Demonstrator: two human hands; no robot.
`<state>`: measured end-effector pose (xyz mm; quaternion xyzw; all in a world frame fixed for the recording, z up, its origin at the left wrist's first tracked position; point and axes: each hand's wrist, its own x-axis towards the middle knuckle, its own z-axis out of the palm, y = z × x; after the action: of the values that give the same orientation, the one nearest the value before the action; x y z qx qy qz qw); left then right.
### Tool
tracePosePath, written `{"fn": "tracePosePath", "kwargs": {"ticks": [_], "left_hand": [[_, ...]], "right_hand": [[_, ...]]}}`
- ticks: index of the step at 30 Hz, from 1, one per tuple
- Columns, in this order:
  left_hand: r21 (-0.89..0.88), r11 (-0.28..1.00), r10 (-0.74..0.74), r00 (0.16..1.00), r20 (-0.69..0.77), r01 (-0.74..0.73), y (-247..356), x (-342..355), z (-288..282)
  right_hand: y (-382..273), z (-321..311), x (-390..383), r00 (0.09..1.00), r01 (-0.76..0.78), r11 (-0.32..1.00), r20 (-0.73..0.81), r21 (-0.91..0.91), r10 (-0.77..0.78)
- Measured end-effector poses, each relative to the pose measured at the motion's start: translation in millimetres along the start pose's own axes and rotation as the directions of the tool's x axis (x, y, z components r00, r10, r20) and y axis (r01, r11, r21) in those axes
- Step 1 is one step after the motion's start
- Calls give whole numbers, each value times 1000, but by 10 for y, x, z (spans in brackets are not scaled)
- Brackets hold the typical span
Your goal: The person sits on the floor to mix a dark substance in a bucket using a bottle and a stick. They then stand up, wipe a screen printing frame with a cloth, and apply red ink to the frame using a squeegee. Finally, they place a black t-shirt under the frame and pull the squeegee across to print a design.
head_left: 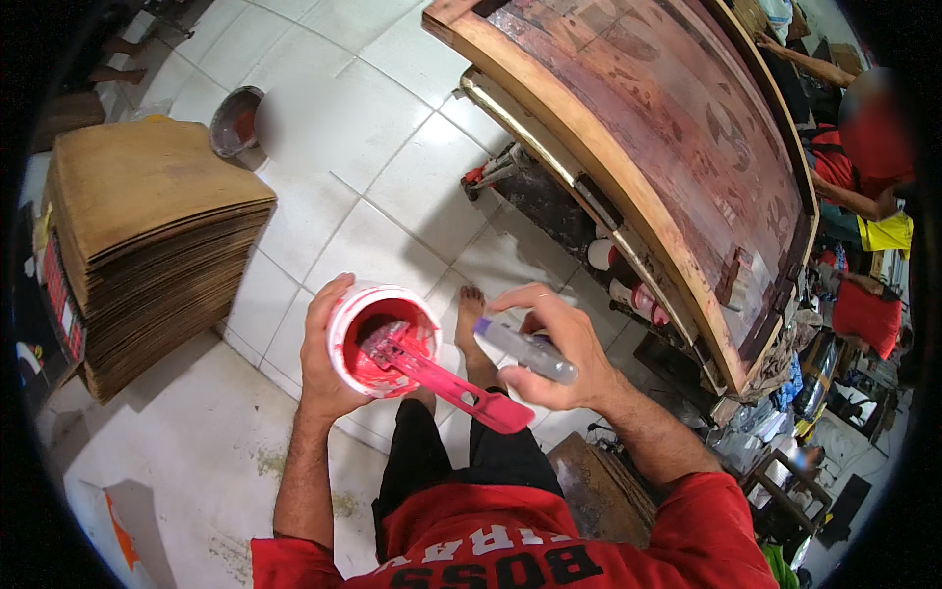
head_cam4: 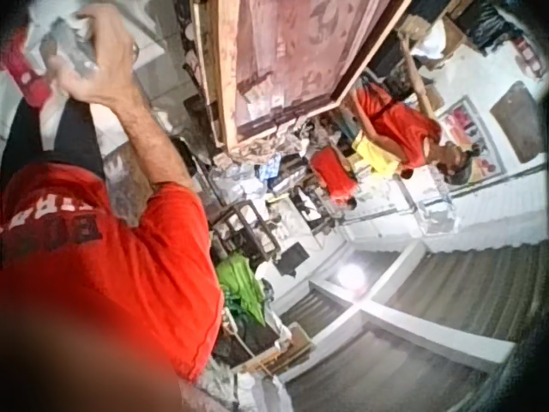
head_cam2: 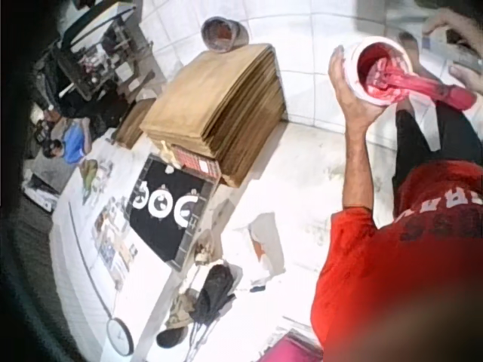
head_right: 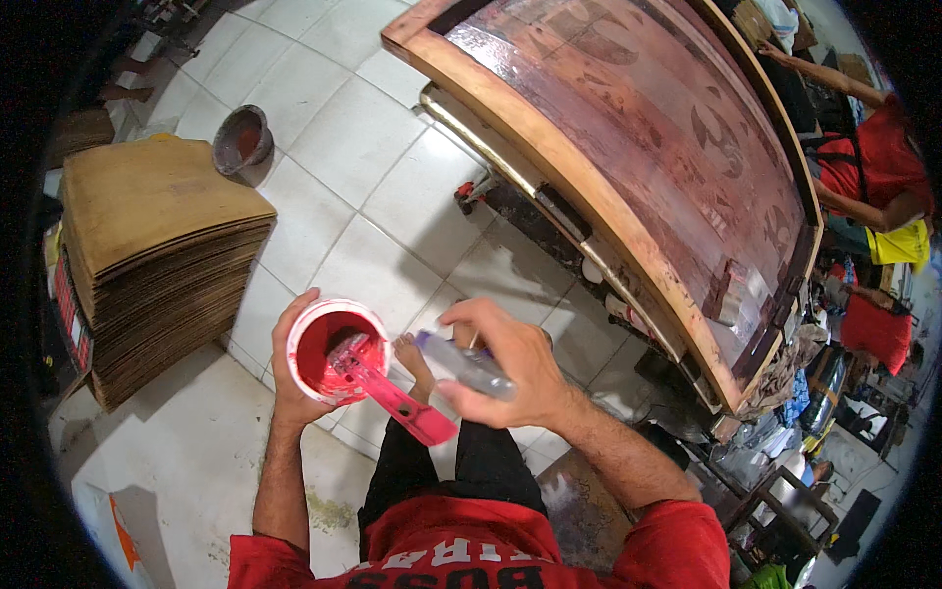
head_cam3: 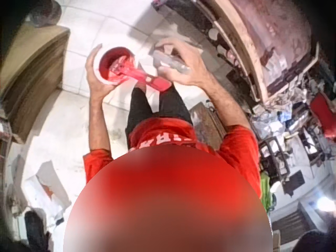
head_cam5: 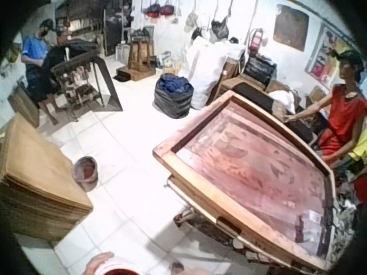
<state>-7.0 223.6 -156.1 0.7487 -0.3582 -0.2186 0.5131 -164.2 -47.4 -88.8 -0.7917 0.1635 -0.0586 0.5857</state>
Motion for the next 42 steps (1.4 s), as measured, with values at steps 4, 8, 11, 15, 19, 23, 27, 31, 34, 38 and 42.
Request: {"fn": "tracePosePath", "kwargs": {"ticks": [4, 8, 11, 15, 19, 23, 27, 31, 34, 38, 42], "left_hand": [[-192, 965, -221, 948, -229, 178, -500, -205, 382], [-133, 913, -408, 839, -360, 386, -868, -594, 543], [-95, 810, -554, 701, -449, 579, -1007, -819, 639], [-45, 724, -637, 641, -428, 688, -1085, -950, 683], [-27, 734, -621, 654, -433, 679, -1151, -989, 702], [-35, 747, -608, 660, -441, 664, -1122, -986, 705], [-31, 816, -529, 723, -445, 578, -832, -866, 568], [83, 939, -242, 815, -527, 332, -225, -613, 297], [297, 936, -16, 865, -501, 189, 314, -398, 21], [465, 885, 214, 863, -458, 27, 1053, -281, -299], [295, 949, 252, 822, -511, -107, 1579, -370, -526]], "right_hand": [[1446, -57, -284, 941, -243, 969, -255, -43, 224], [3056, -306, -270, 804, -553, 812, -376, -189, 460], [4089, -430, 135, 818, -485, 814, -494, -320, 293], [4893, -581, 973, 713, -461, 733, -701, -500, -29], [5133, -704, 1592, 694, -467, 747, -720, -474, -23], [5081, -729, 1727, 698, -463, 811, -711, -358, 85], [4227, -424, 1308, 799, -435, 895, -501, -97, 334], [1830, 203, 421, 908, -418, 866, 144, 273, 393], [-90, 368, 55, 962, 40, 962, 248, 272, -110], [-1599, 194, 166, 964, 236, 972, 121, 22, -236], [-2430, -165, -2, 877, 402, 916, 281, 12, -389]]}}
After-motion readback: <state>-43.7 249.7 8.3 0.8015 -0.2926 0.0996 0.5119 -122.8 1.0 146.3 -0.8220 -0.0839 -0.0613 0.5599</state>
